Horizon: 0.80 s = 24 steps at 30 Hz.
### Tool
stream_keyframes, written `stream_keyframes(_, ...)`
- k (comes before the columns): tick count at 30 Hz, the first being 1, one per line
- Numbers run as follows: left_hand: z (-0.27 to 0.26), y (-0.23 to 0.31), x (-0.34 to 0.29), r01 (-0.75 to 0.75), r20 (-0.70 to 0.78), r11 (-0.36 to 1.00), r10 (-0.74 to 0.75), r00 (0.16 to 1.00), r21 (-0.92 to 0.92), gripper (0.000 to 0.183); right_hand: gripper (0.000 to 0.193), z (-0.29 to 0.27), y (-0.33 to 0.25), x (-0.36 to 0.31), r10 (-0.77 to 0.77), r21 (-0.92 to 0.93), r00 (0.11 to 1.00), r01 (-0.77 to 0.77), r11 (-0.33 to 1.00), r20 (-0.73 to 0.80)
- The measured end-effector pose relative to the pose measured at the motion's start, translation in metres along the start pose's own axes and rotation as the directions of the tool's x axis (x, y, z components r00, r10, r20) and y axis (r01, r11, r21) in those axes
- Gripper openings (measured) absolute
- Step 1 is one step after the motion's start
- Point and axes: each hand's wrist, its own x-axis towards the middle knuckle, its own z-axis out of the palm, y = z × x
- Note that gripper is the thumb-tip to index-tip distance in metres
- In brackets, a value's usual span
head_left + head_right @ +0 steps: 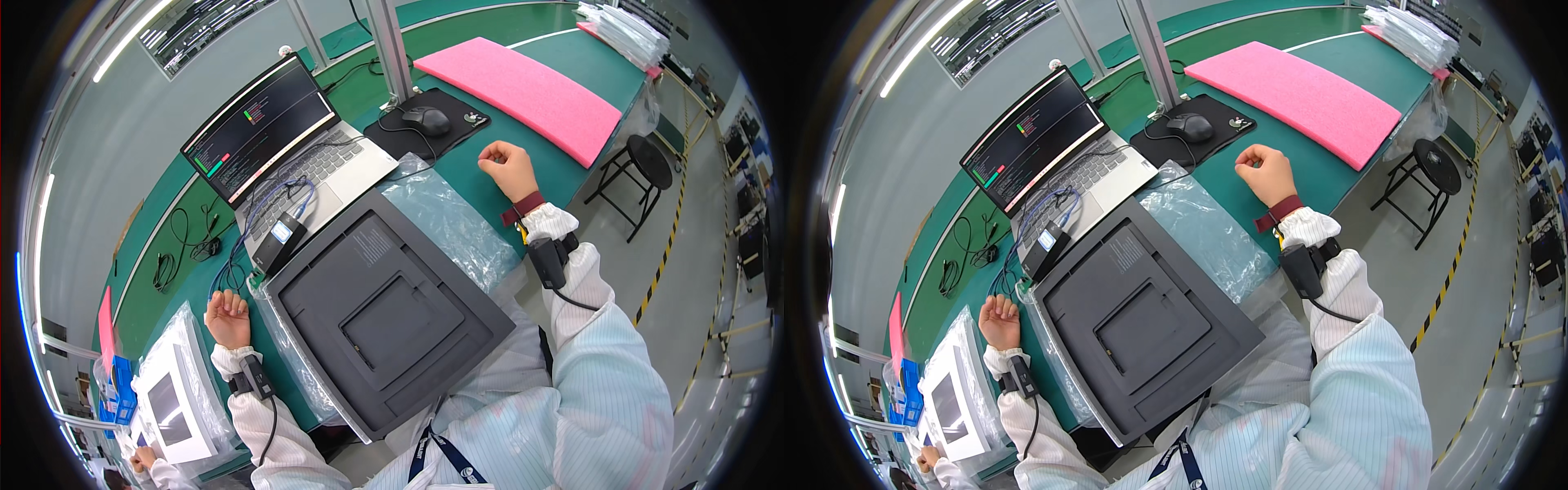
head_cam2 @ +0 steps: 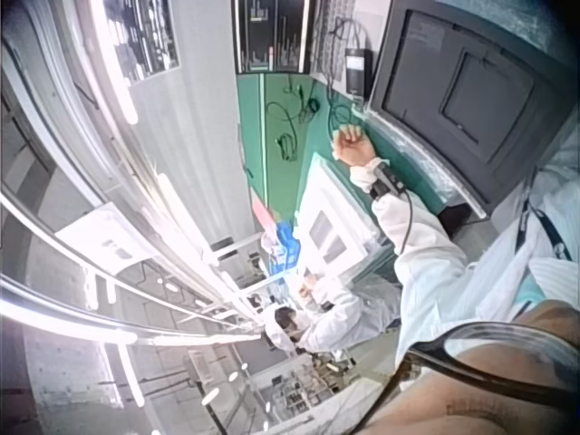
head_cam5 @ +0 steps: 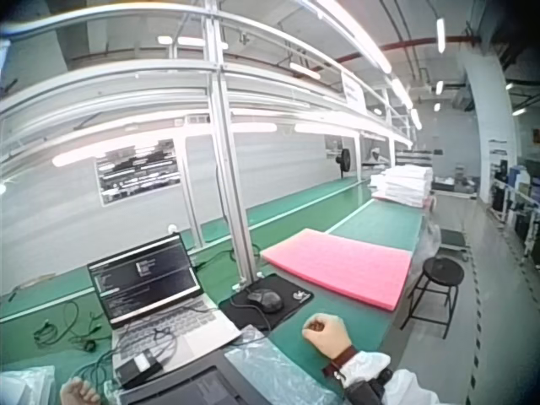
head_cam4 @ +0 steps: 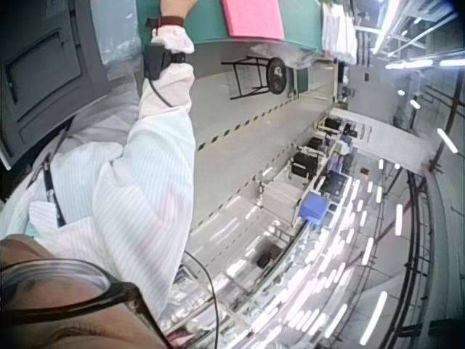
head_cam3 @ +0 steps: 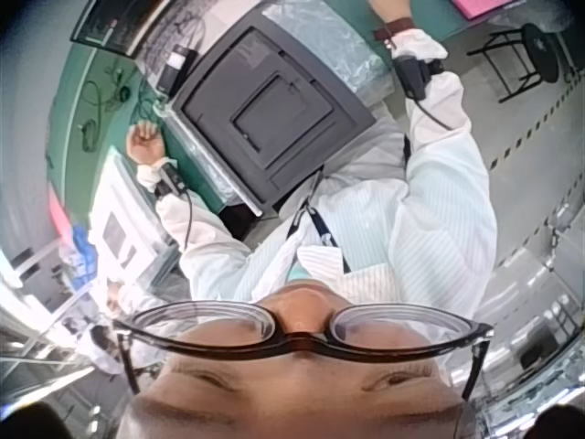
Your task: Connecting and testing electronic components using a laptop and a specialized scanner in a manufacturing environment.
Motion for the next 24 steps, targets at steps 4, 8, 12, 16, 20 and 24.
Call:
stream_keyframes(4, 0.0008, -0.0003, -0.001, -0.003, -0.026, 1.0, 0.003, 1.0, -0.005, 0.019, 0.008, -0.0021, -0.009, -0.0066, -0.264, -0.273, 0.964, 0.261, 0.926, 0.027)
stream_keyframes(8, -0.001, 0.002, -0.0018, 0.002, -0.018, 1.0, -0.003, 1.0, -0.026, 0.019, 0.008, -0.0031, -0.0132, -0.009, -0.358, -0.351, 0.93, 0.362, 0.863, 0.079)
stream_keyframes(12, 0.0022, -0.0005, 0.0, 0.001, -0.036, 1.0, -0.002, 0.999, -0.019, 0.02, 0.008, -0.0028, -0.0099, -0.0095, -0.311, -0.357, 0.935, 0.354, 0.864, 0.174)
stream_keyframes(16, 0.0022, 0.001, -0.0005, 0.001, -0.028, 1.0, -0.001, 1.0, 0.004, 0.02, 0.008, -0.0006, -0.0109, -0.0093, -0.274, -0.348, 0.933, 0.343, 0.872, 0.232)
stream_keyframes(20, 0.0011, 0.0011, -0.0002, 0.005, -0.019, 1.0, -0.005, 1.0, 0.004, 0.02, 0.009, 0.0011, -0.0123, -0.0101, -0.336, -0.381, 0.91, 0.408, 0.829, 0.243)
stream_keyframes(24, -0.0011, 0.0004, 0.0005, 0.008, -0.015, 1.0, -0.007, 1.0, 0.004, 0.019, 0.013, 0.0033, -0.0158, -0.0118, -0.408, -0.45, 0.873, 0.488, 0.748, 0.269)
